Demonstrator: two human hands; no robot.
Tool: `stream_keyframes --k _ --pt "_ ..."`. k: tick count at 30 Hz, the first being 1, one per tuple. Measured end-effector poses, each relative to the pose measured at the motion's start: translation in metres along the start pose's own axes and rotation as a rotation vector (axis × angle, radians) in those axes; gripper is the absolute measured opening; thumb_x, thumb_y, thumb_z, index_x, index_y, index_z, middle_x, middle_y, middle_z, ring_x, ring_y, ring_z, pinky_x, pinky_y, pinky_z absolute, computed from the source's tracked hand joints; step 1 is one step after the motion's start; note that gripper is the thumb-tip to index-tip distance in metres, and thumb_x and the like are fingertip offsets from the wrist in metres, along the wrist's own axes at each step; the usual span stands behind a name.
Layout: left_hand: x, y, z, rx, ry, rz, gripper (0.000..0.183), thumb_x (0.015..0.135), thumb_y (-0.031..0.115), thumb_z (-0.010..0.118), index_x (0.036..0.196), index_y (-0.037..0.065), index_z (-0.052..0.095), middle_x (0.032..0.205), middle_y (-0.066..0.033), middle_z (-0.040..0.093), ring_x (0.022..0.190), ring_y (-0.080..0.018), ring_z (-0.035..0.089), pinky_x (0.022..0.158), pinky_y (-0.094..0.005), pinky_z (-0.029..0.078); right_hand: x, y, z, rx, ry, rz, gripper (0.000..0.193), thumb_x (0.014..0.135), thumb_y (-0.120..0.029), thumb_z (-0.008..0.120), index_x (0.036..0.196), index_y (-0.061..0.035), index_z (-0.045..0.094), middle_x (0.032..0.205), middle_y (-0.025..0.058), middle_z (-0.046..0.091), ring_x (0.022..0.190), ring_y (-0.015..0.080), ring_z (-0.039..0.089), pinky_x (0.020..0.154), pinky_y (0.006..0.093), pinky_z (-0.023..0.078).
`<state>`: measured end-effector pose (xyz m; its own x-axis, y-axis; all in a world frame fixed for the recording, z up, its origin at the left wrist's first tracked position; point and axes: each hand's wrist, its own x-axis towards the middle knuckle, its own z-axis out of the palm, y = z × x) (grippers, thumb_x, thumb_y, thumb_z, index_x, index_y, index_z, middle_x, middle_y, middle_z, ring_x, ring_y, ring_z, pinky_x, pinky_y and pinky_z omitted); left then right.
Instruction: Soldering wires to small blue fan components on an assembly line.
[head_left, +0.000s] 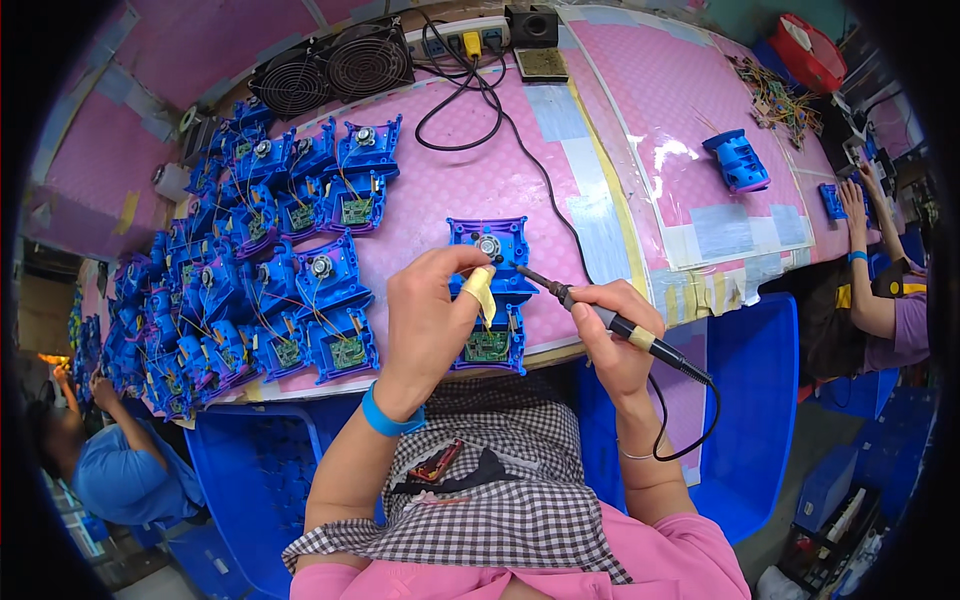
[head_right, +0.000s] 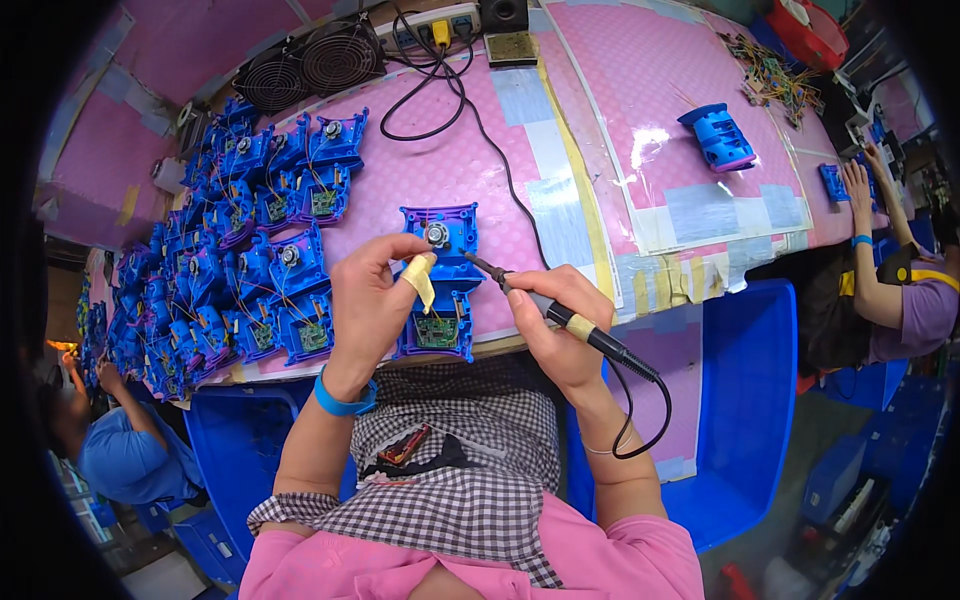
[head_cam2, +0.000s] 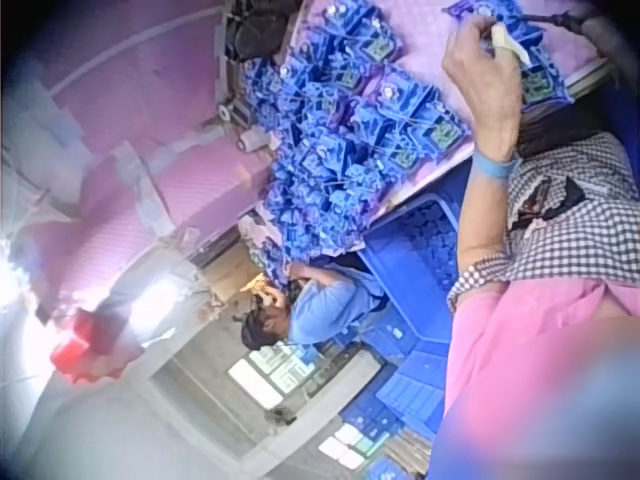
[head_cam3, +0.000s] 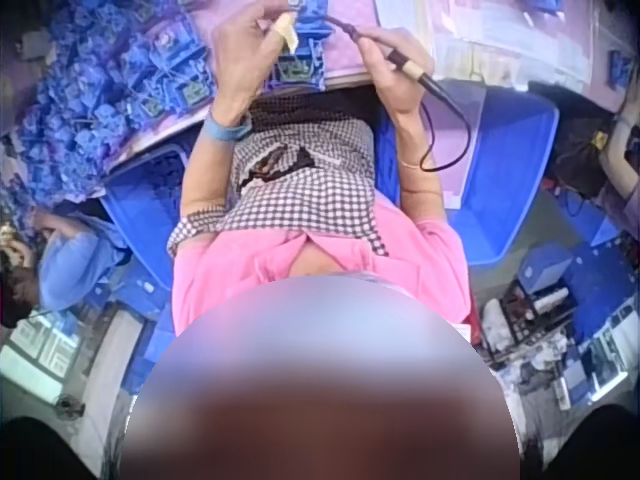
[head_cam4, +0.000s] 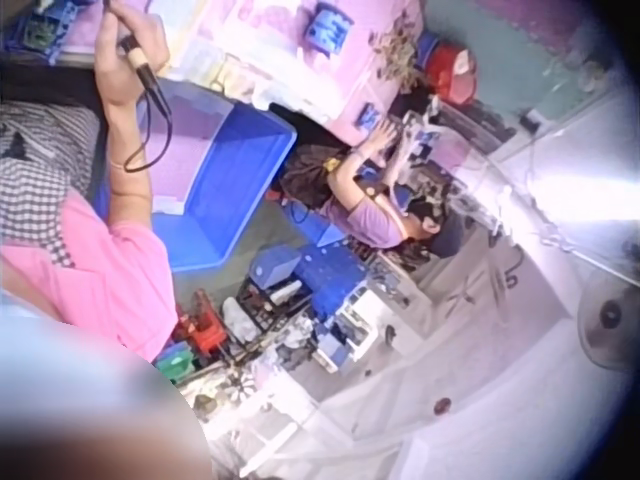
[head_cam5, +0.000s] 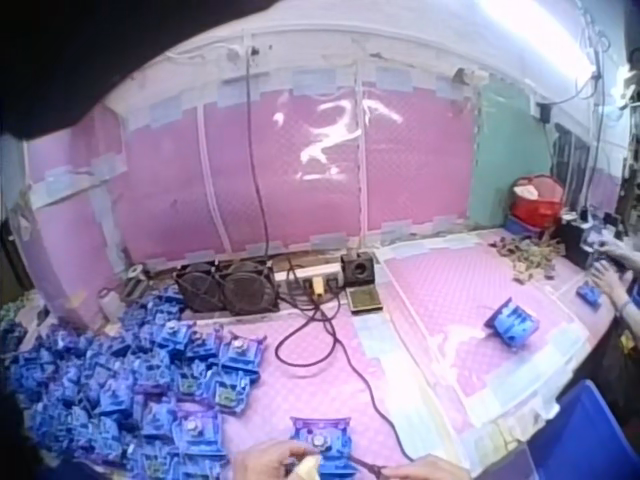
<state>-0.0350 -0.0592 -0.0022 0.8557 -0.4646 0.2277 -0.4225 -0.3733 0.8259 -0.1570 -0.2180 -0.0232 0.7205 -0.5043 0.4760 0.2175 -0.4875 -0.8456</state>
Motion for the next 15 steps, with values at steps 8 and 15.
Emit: stream_keyframes --k 8,15 --pt "0.0023 -0.003 0.0029 0.24 -0.146 0.115 0.016 0.075 0.0 0.066 0.09 0.002 0.071 0.081 -0.0144 0.065 0.072 -0.0283 0.064 0.062 -0.036 0.049 0.0 -0.0009 -0.002 -0.016 -0.003 0.001 0.014 0.074 0.002 0.069 0.088 0.0003 0.07 0.075 0.0099 0.066 0.065 0.0173 0.061 0.058 0.0269 0.046" --pt "0.0045 -0.0025 0.0057 0.233 -0.149 0.141 0.017 0.074 0.0 0.066 0.091 0.002 0.071 0.081 -0.0141 0.064 0.072 -0.0294 0.063 0.064 -0.0379 0.049 -0.0019 -0.0011 -0.0015 0.007 0.01 0.034 0.012 0.077 -0.004 0.068 0.087 0.001 0.069 0.077 0.0089 0.066 0.067 0.0164 0.058 0.061 0.0275 0.043"
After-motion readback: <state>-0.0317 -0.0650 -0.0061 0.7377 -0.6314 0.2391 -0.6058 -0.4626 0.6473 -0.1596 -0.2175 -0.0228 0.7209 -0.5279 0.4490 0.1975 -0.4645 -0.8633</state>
